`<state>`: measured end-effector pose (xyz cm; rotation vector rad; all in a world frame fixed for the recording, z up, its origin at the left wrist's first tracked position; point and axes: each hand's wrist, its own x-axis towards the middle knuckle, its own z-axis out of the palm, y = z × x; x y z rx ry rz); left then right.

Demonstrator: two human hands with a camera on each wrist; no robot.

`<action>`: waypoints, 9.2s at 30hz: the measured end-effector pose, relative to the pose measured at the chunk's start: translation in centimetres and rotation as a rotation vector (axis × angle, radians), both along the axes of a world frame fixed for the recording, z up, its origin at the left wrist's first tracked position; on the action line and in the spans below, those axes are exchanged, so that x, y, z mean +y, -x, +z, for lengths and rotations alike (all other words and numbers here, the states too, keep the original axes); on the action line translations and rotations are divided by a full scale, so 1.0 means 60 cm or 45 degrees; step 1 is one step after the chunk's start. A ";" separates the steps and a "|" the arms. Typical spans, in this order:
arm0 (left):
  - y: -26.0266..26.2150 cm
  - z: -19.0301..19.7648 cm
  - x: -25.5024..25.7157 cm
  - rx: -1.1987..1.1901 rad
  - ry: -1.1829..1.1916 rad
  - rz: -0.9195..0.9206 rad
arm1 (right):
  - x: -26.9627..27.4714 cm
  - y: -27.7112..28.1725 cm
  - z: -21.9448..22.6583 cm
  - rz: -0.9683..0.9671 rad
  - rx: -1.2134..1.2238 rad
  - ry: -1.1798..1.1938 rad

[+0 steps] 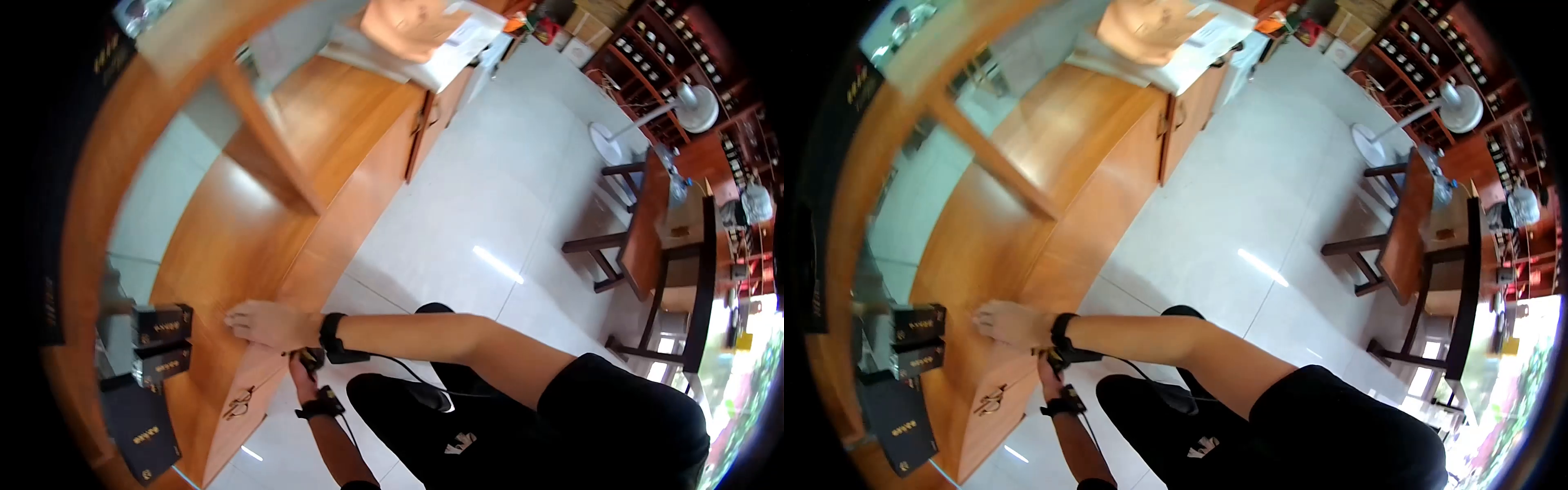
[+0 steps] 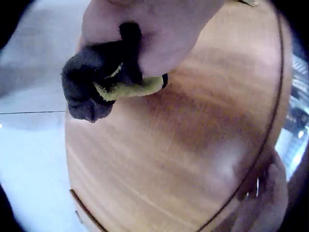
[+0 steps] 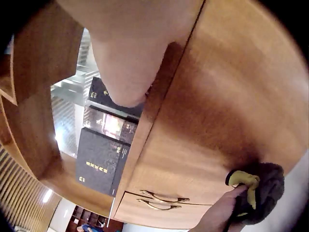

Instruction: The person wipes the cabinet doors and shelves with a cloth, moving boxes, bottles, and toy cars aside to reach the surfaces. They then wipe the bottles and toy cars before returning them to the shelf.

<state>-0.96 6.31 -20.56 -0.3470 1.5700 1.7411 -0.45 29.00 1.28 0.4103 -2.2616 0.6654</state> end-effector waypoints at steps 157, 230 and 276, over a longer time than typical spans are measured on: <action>-0.211 0.340 1.152 -0.677 0.292 -0.805 | 1.015 -0.314 -0.122 -0.988 -0.087 2.216; -0.558 0.665 2.000 0.093 0.071 -0.699 | 1.845 -0.856 0.378 -0.400 -1.176 1.432; -0.359 0.458 2.376 1.496 1.226 -1.519 | 1.830 -1.306 0.105 -1.432 -1.373 2.328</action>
